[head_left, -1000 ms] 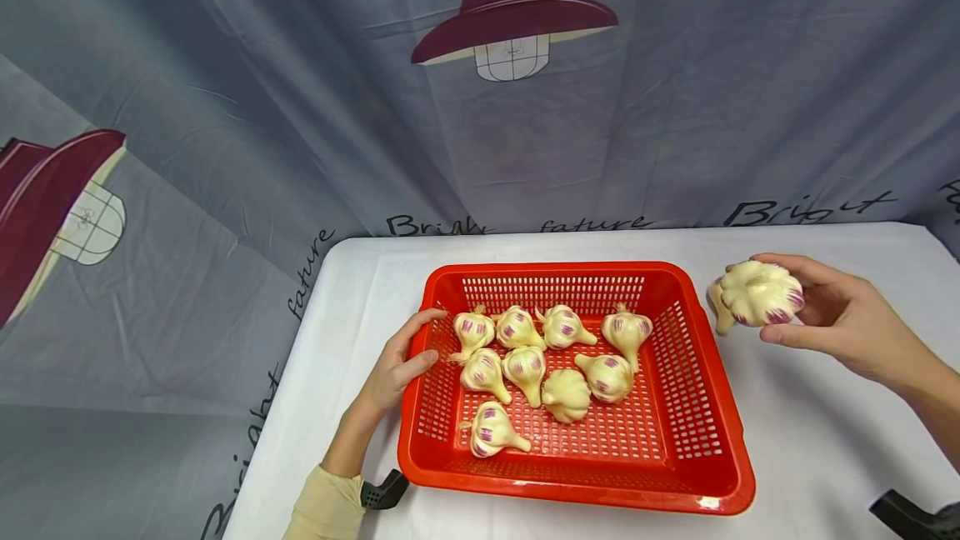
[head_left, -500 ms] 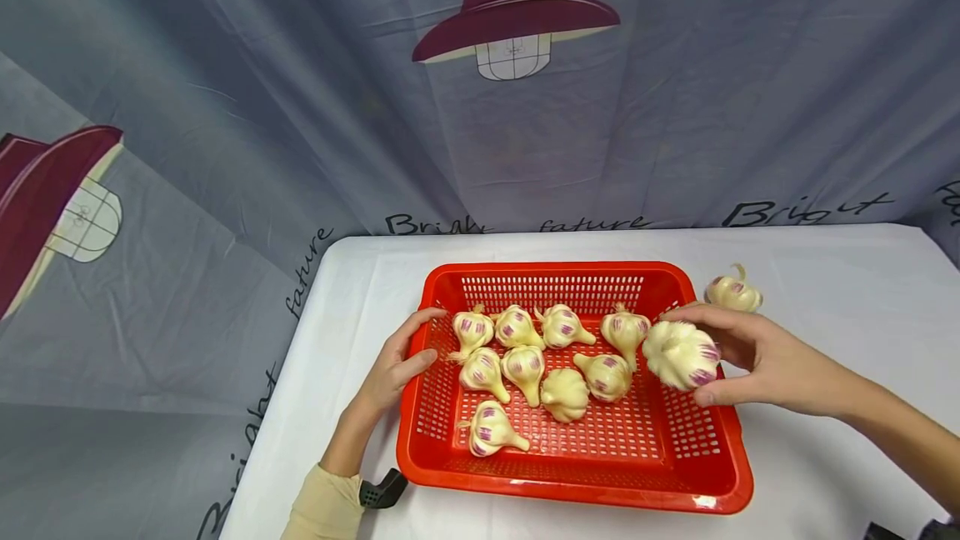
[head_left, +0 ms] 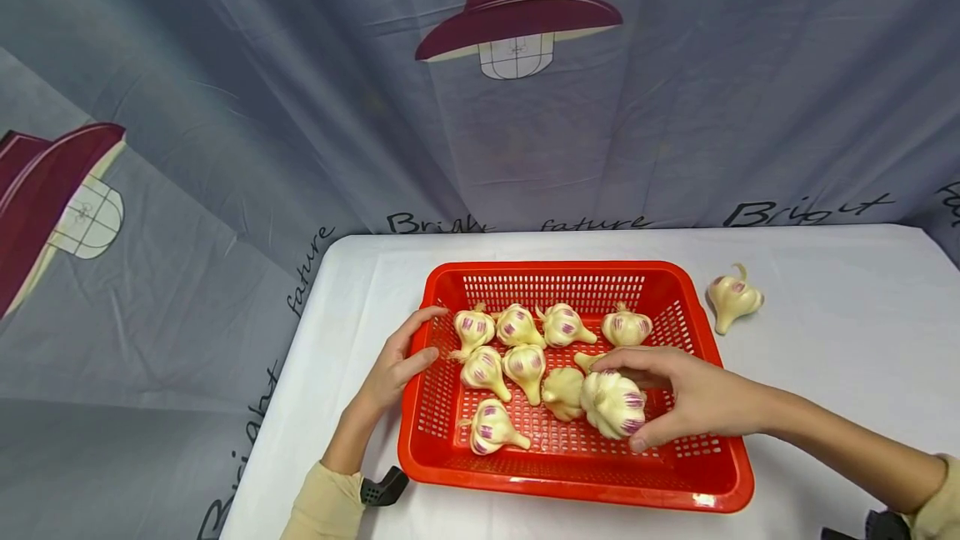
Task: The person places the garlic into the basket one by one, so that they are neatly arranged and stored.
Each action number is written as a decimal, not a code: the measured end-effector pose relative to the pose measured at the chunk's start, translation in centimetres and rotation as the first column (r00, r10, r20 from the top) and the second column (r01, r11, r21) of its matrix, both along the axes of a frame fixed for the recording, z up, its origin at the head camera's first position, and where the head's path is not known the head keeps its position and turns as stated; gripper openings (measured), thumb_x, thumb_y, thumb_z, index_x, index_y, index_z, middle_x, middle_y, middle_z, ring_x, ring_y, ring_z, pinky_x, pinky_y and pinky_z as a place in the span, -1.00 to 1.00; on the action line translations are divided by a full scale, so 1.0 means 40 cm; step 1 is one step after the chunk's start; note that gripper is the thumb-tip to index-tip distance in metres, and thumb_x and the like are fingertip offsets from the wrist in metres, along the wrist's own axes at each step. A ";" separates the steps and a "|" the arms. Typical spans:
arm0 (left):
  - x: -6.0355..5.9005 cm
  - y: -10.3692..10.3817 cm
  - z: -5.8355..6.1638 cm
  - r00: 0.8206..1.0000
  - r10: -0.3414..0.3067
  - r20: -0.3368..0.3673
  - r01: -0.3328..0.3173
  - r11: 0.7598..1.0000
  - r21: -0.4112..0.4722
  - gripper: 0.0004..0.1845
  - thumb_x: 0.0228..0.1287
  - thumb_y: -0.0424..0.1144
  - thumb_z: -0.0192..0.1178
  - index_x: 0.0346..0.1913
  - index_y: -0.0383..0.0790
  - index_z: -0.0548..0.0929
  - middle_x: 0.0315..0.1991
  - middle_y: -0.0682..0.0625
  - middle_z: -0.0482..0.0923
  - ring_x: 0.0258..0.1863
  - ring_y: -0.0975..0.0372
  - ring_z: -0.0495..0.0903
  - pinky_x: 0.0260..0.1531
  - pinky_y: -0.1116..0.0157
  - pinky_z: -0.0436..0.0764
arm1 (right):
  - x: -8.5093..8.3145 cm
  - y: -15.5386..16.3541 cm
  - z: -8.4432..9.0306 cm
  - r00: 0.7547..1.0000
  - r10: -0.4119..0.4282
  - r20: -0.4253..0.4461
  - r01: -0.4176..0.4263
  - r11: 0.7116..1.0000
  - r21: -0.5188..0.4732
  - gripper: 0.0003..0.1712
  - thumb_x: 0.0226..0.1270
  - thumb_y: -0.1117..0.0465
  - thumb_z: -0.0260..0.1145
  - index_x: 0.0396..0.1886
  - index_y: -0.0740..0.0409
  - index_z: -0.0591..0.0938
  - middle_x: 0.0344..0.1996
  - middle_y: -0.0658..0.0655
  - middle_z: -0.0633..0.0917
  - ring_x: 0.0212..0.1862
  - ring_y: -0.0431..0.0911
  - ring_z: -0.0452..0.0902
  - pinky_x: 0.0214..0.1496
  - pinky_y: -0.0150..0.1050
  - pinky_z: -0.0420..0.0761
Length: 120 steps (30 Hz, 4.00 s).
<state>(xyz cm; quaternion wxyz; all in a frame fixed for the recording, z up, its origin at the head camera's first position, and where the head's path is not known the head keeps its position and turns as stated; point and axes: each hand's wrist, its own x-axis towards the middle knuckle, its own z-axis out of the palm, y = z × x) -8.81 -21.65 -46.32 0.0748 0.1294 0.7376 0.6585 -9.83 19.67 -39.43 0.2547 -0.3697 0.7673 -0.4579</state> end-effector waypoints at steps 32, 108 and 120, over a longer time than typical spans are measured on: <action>-0.002 0.001 0.001 1.000 0.011 -0.002 -0.011 1.000 -0.019 -0.44 0.35 -0.36 0.02 0.41 -0.11 0.38 0.33 -0.33 0.33 0.04 -0.31 0.53 -0.25 0.06 0.75 | 0.010 -0.170 -0.089 0.988 0.154 -0.027 -0.146 0.969 0.198 -0.22 0.07 -0.20 0.56 0.25 0.01 0.58 -0.11 -0.22 0.63 -0.20 -0.27 0.50 -0.19 -0.35 0.55; 0.001 -0.001 0.001 1.000 -0.007 0.008 0.007 1.000 0.001 -0.45 0.39 -0.29 0.04 0.44 -0.13 0.35 0.34 -0.34 0.31 0.13 -0.29 0.48 -0.17 0.07 0.74 | 0.041 0.099 -0.013 0.929 -0.367 0.033 0.350 0.849 -0.395 -0.41 0.28 0.71 0.15 0.32 0.47 0.39 0.21 0.21 0.61 0.24 -0.12 0.55 0.07 -0.34 0.64; 0.000 -0.001 -0.001 1.000 0.004 0.006 -0.004 1.000 -0.016 -0.45 0.38 -0.30 0.05 0.43 -0.11 0.36 0.35 -0.31 0.32 0.12 -0.29 0.50 -0.19 0.06 0.74 | 0.059 0.237 -0.082 0.813 -0.565 0.143 0.548 0.658 -0.517 -0.42 0.32 0.73 0.08 0.34 0.55 0.34 0.19 0.16 0.64 0.18 -0.13 0.59 0.12 -0.40 0.57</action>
